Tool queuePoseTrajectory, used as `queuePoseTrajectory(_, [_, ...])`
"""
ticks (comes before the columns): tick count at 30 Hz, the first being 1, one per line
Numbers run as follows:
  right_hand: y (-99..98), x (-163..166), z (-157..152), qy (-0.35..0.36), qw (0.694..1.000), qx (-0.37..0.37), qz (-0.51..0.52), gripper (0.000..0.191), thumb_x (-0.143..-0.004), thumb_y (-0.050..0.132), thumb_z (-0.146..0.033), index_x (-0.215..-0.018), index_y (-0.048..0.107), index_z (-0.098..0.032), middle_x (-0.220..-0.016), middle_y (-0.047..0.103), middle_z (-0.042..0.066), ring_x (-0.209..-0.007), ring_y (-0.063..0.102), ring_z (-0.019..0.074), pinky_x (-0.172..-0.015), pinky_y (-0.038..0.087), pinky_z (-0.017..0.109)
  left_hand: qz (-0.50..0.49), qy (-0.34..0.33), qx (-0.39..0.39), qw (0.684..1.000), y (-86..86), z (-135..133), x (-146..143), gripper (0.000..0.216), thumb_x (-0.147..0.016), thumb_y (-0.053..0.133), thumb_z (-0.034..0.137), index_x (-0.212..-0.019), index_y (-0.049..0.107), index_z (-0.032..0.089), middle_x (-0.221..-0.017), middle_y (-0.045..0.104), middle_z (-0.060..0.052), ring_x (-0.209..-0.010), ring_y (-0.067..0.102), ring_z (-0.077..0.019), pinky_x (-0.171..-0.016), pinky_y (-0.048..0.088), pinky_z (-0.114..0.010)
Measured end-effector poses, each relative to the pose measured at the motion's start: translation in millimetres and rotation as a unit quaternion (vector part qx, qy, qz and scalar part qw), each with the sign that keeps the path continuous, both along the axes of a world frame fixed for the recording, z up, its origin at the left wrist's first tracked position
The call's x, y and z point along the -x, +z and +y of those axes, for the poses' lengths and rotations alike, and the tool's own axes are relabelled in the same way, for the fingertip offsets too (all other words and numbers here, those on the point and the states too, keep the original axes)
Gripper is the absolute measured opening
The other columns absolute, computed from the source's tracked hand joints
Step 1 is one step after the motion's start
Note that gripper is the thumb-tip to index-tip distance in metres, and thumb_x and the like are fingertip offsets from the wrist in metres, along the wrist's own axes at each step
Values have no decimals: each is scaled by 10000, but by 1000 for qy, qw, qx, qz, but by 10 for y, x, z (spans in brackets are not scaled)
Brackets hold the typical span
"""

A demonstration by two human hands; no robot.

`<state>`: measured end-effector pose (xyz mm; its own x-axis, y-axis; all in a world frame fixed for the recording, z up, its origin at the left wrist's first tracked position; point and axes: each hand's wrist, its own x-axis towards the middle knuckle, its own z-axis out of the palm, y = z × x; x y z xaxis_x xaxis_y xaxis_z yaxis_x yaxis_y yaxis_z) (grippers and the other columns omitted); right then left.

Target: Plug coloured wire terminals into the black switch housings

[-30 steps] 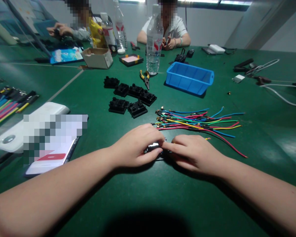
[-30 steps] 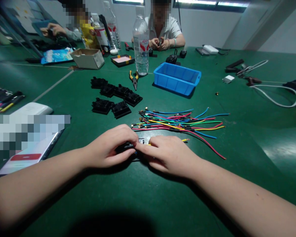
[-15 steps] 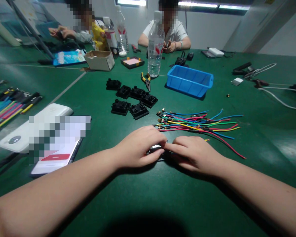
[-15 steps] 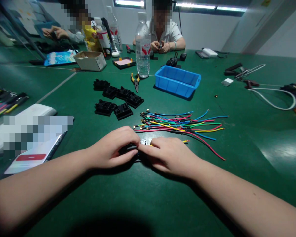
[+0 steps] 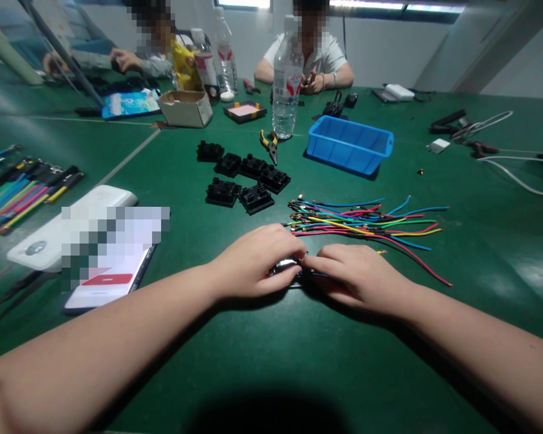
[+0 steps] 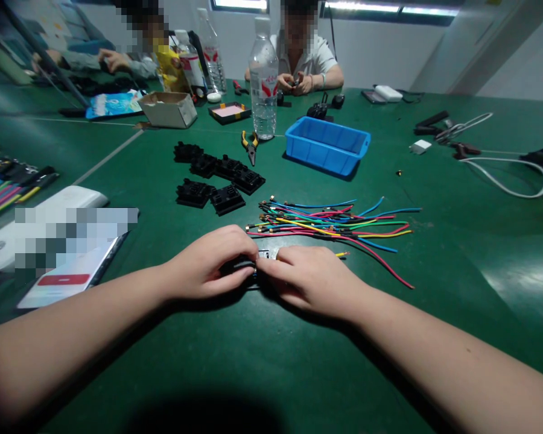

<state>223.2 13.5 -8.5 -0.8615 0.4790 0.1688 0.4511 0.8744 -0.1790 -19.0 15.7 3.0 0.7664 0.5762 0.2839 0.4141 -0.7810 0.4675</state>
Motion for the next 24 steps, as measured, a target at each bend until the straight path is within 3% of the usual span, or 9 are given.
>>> queuePoseTrajectory(24, [26,12,0,5,1000,1,6,330,-931,439,-209,-1255,501,-225,-840,609,32,-686,528,161,-586,284,275,-31,0,24,999,-14,17,-10,97,-890,527,192,-969,565,150,-937,648,-56,-871,536,-179,-824,451,-312])
